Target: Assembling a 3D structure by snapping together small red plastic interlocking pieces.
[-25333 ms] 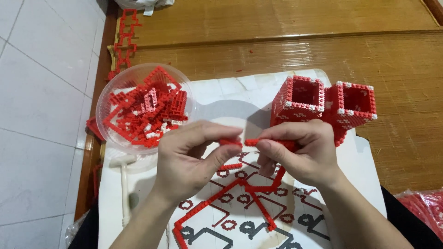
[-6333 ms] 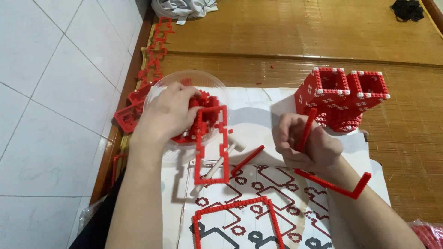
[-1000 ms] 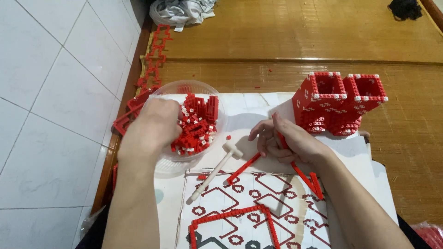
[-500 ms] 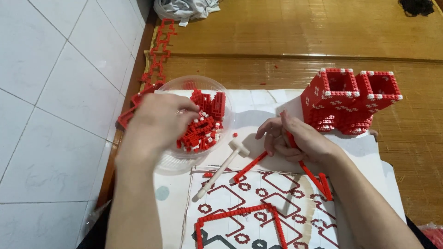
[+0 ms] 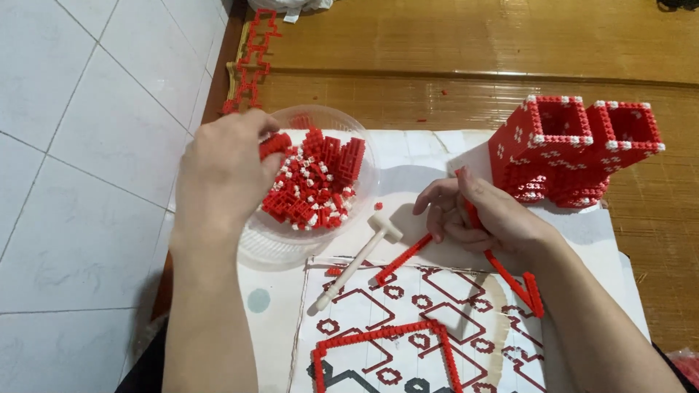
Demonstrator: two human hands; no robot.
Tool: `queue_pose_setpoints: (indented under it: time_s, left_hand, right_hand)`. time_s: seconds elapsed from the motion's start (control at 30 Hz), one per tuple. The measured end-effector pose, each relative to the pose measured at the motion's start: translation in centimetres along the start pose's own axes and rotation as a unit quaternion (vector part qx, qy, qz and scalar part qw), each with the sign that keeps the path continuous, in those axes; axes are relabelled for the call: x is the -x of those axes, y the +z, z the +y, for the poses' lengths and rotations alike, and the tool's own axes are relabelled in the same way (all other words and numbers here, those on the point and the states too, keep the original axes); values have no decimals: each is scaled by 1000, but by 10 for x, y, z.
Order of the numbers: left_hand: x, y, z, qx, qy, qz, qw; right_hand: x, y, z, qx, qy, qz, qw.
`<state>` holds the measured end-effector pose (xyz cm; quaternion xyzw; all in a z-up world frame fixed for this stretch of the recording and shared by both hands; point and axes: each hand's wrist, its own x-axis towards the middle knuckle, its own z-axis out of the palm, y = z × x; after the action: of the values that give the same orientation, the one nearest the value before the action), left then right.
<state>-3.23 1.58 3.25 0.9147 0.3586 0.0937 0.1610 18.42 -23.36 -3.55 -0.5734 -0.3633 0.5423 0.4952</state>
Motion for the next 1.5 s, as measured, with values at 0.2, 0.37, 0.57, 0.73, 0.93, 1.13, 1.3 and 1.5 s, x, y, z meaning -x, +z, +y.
queue_pose_setpoints:
  time_s: [0.2, 0.37, 0.57, 0.73, 0.93, 1.13, 1.3, 1.5]
  left_hand:
    - [15, -12, 35, -86, 12, -196, 977]
    - [16, -16, 27, -110, -34, -238, 964]
    - [8, -6, 0, 79, 182, 84, 977]
    - [21, -37, 35, -32, -137, -168, 976]
    - [20, -12, 30, -166, -60, -232, 957]
    - [15, 6, 13, -90, -47, -184, 978]
    - [18, -29, 32, -61, -45, -229, 970]
    - [25, -35, 21, 61, 35, -198, 978]
  right_hand:
    - [-1, -3, -2, 2, 4, -10, 1000]
    - [3, 5, -8, -5, 16, 2, 1000]
    - [2, 8, -10, -19, 36, 39, 998]
    - [-1, -3, 0, 41, 5, -3, 999]
    - [3, 6, -11, 26, 41, 32, 998]
    - [-2, -8, 21, -65, -31, 21, 997]
    - [-1, -7, 21, -67, -45, 11, 997]
    - [24, 14, -16, -58, -14, 57, 997]
